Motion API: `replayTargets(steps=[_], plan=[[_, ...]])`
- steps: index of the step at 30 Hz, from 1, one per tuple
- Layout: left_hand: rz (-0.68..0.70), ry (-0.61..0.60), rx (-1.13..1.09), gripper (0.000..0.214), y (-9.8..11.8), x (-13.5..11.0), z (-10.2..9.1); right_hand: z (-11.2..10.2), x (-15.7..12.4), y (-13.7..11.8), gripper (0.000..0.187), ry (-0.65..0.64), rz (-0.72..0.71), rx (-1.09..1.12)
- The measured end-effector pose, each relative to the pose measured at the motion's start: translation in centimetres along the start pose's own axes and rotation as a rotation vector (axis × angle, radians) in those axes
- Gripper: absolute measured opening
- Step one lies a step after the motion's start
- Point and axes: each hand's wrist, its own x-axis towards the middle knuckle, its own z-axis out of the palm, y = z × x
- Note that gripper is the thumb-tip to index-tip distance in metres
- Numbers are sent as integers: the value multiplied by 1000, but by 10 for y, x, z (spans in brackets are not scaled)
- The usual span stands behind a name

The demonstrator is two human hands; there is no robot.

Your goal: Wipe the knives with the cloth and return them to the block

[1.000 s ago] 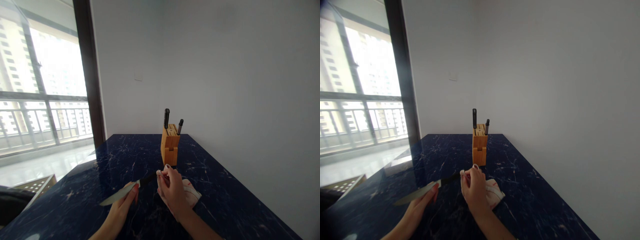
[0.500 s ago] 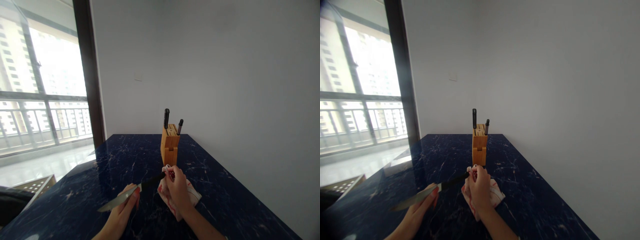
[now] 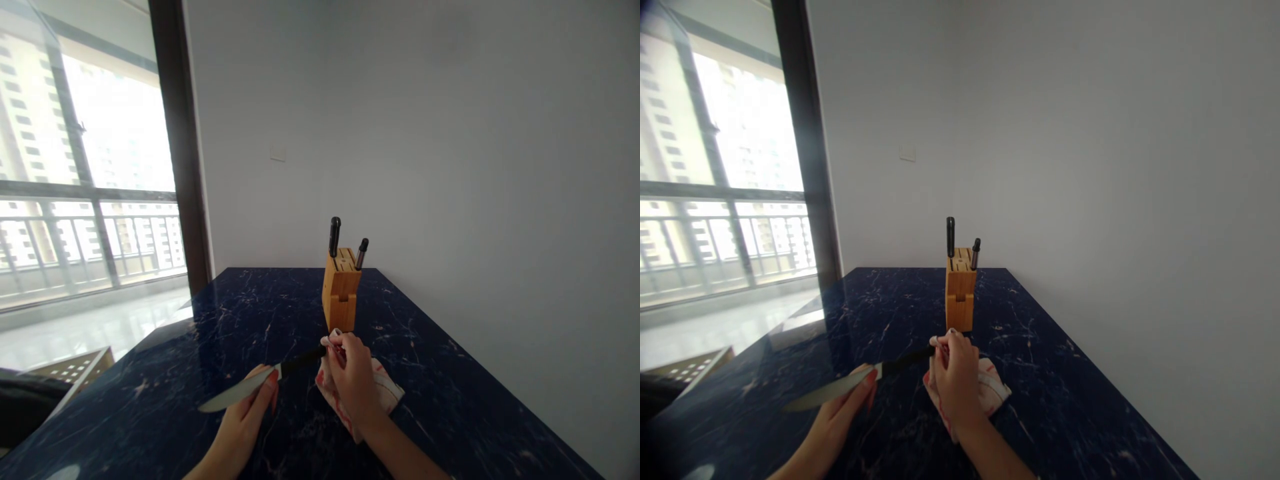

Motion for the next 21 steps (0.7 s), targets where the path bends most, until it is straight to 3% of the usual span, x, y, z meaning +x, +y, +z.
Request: replayTargets(steps=[11, 21], plan=[[-50, 6, 59, 37, 2, 5, 2, 1, 0, -5, 6, -42, 30, -65], [-58, -93, 130, 39, 5, 3, 0, -2, -1, -5, 10, -92, 28, -95]])
